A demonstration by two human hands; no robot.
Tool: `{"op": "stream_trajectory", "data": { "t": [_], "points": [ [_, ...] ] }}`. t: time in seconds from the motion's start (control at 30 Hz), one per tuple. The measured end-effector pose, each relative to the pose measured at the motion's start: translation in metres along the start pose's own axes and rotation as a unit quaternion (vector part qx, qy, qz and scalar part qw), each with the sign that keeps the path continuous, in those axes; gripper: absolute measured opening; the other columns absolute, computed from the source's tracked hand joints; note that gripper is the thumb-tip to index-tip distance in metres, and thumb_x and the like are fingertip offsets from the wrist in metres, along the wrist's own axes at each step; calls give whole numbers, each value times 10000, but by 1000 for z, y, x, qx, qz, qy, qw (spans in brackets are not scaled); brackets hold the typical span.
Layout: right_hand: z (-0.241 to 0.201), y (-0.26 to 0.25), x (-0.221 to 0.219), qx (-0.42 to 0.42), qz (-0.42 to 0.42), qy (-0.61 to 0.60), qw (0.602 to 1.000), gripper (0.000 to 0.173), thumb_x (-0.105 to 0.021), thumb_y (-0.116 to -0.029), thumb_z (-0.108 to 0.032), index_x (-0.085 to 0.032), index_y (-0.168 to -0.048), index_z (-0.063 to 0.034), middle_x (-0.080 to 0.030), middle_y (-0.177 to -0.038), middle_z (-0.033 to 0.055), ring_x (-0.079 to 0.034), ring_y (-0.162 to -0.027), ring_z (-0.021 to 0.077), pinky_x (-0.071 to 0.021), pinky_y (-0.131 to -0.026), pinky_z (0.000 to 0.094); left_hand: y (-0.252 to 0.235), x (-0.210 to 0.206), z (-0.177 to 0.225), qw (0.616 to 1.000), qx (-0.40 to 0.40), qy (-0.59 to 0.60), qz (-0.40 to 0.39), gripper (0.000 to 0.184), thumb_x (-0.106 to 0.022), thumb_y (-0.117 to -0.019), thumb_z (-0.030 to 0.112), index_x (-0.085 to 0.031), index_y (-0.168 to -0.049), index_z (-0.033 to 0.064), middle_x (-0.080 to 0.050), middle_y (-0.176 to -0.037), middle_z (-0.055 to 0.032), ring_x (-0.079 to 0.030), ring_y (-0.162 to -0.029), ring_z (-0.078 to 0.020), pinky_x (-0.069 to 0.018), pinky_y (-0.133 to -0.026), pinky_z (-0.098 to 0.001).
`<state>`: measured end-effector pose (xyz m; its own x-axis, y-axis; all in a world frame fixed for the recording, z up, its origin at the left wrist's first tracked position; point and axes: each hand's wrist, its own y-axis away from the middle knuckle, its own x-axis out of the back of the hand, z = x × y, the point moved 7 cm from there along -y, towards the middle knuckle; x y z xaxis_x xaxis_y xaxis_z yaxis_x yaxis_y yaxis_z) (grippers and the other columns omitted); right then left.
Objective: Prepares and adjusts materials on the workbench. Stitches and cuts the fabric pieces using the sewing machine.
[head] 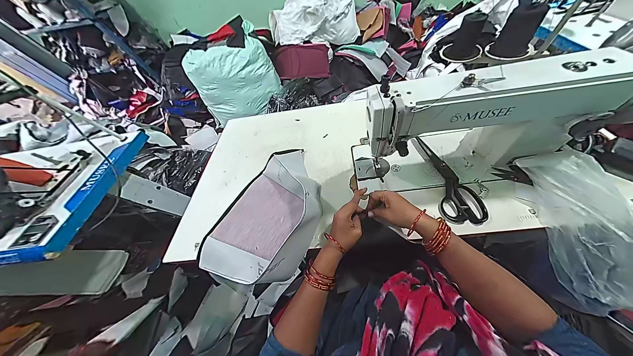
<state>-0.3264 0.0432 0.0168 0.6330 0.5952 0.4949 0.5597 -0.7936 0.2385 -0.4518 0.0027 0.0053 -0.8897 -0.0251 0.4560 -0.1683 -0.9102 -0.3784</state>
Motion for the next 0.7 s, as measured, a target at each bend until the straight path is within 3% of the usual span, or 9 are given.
{"op": "stream_trajectory", "data": {
  "t": [0.1,0.2,0.3,0.57,0.7],
  "points": [
    [4,-2,1,-9,36,-1,999,162,-610,-999,-86,-652,-1084,45,-678,-1035,161,-648,-940,220,-509,-890,408,-4,3,-1,1000,22,2,0,573,-584,-878,-67,-496,-1443,-104,-677,-823,-110,-625,-738,-106,-541,-784,-249],
    [1,3,0,17,20,-22,999,169,-605,-1008,-87,-640,-1112,42,-658,-1042,133,-617,-893,144,-506,-843,314,-1,3,-2,1000,16,6,2,625,-592,-868,-40,-438,-1467,-130,-697,-837,-114,-657,-743,-102,-559,-783,-249],
    [0,5,2,17,24,-40,999,175,-588,-1013,-68,-636,-1138,45,-653,-1075,135,-617,-901,130,-509,-846,291,-1,3,-2,1000,-4,4,2,654,-598,-845,-16,-428,-1464,-146,-687,-855,-130,-653,-750,-116,-561,-791,-262],
    [2,4,-1,30,7,-26,999,159,-619,-992,-64,-644,-1101,50,-653,-1069,142,-614,-946,162,-501,-878,334,-1,2,1,1000,-7,3,-4,586,-579,-859,-59,-491,-1435,-124,-670,-804,-109,-622,-721,-109,-540,-762,-245],
    [4,2,-3,19,6,-6,1000,162,-604,-992,-53,-651,-1116,41,-661,-1088,151,-634,-971,191,-510,-906,367,-1,0,0,1000,-9,14,-9,623,-525,-795,-99,-517,-1418,-118,-695,-825,-128,-653,-746,-122,-555,-788,-265]
  ]
}}
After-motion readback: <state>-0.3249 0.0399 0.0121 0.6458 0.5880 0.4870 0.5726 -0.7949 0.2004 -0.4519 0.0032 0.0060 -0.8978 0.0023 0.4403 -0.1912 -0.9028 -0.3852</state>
